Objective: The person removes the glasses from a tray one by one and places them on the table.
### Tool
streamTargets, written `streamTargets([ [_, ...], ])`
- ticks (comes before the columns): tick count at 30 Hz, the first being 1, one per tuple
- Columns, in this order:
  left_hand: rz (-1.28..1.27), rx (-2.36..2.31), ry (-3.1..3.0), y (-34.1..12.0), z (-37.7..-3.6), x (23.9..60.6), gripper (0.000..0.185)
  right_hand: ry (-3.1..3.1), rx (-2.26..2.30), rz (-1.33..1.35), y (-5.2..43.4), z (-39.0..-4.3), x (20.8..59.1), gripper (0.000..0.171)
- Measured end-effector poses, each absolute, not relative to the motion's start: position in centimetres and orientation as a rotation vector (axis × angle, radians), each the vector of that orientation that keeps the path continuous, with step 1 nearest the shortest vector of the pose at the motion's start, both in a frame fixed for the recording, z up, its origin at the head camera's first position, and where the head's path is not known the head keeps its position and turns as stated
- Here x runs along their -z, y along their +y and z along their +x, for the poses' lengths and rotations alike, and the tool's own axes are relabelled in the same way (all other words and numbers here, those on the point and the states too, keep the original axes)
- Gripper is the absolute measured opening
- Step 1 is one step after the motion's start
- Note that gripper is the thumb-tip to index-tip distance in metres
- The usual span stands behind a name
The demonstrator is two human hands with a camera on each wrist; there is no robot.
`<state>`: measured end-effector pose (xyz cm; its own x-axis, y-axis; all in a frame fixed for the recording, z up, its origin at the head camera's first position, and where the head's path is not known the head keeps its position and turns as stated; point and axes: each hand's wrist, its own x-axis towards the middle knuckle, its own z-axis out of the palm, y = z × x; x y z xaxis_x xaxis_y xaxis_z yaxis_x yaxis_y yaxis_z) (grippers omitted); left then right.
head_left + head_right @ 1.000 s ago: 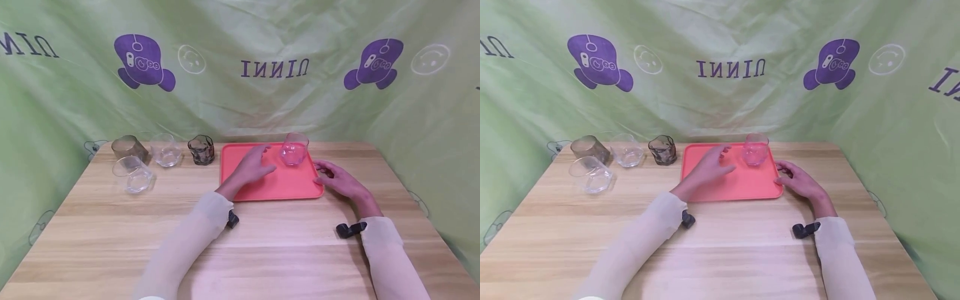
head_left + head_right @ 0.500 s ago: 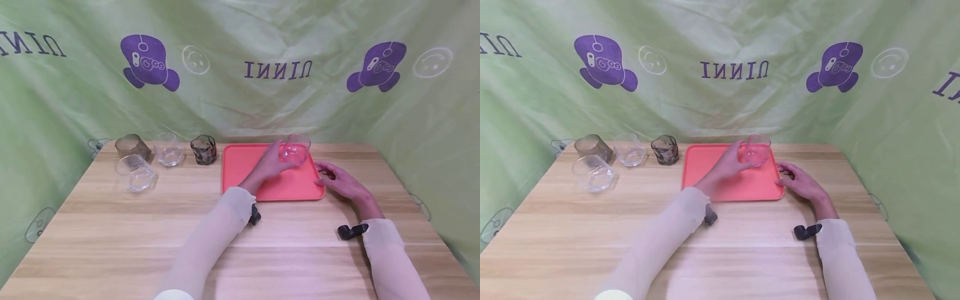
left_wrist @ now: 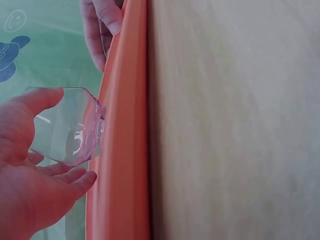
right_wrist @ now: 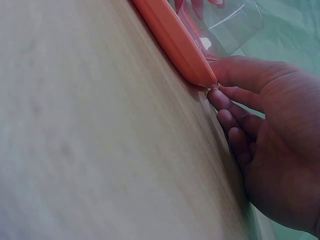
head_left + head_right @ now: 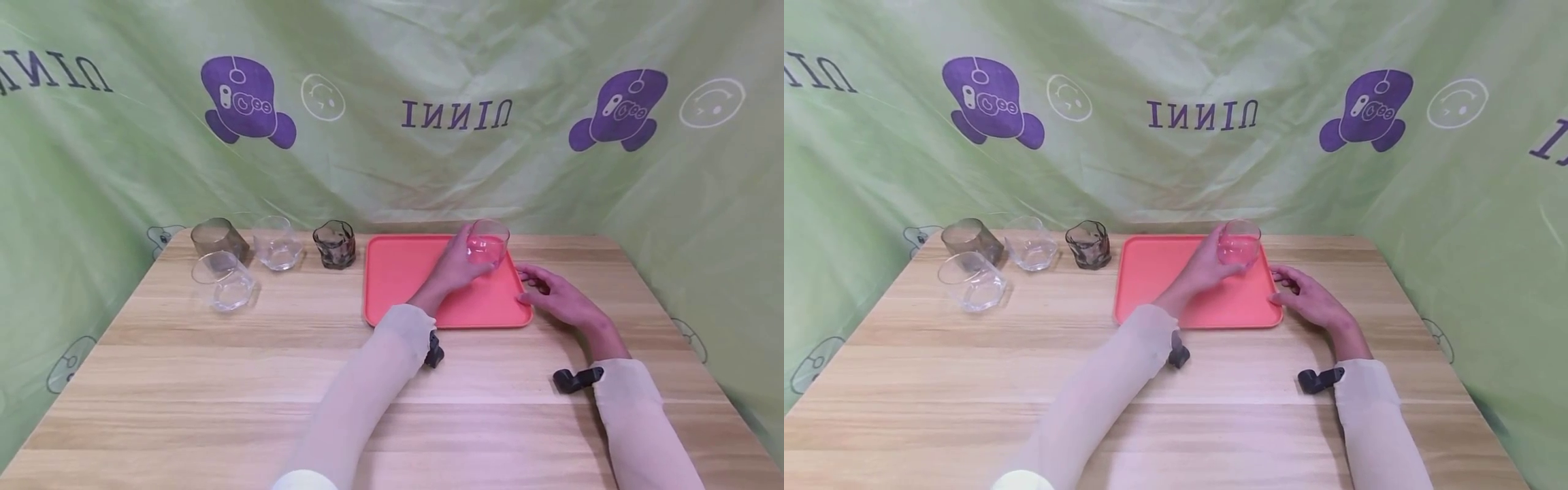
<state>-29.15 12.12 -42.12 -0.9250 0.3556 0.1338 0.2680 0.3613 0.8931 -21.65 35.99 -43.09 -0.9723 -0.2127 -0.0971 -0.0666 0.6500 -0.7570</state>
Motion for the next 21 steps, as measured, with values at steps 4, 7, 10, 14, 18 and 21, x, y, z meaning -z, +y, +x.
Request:
streamTargets([
  [4, 0.607, -1.64, 2.524, 12.37, -29.36, 42.53, 0.09, 2.688, 1.226, -0.222, 36.15, -21.65, 43.28, 0.073],
  [7, 0.632, -1.655, 2.516, 12.58, -29.47, 42.72, 0.091, 2.686, 1.231, -0.214, 36.28, -21.61, 43.33, 0.073],
  [10, 0.624, -1.669, 2.507, 12.77, -29.55, 42.83, 0.092, 2.691, 1.217, -0.217, 36.42, -21.6, 43.32, 0.073],
  [14, 0.589, -1.684, 2.495, 12.9, -29.64, 42.93, 0.092, 2.693, 1.208, -0.228, 36.42, -21.7, 43.24, 0.074],
  [18, 0.562, -1.685, 2.481, 12.96, -29.69, 43.1, 0.093, 2.686, 1.205, -0.219, 36.32, -21.71, 43.24, 0.075],
  [21, 0.55, -1.699, 2.459, 13.02, -29.85, 43.05, 0.094, 2.69, 1.195, -0.215, 36.29, -21.76, 43.18, 0.075],
])
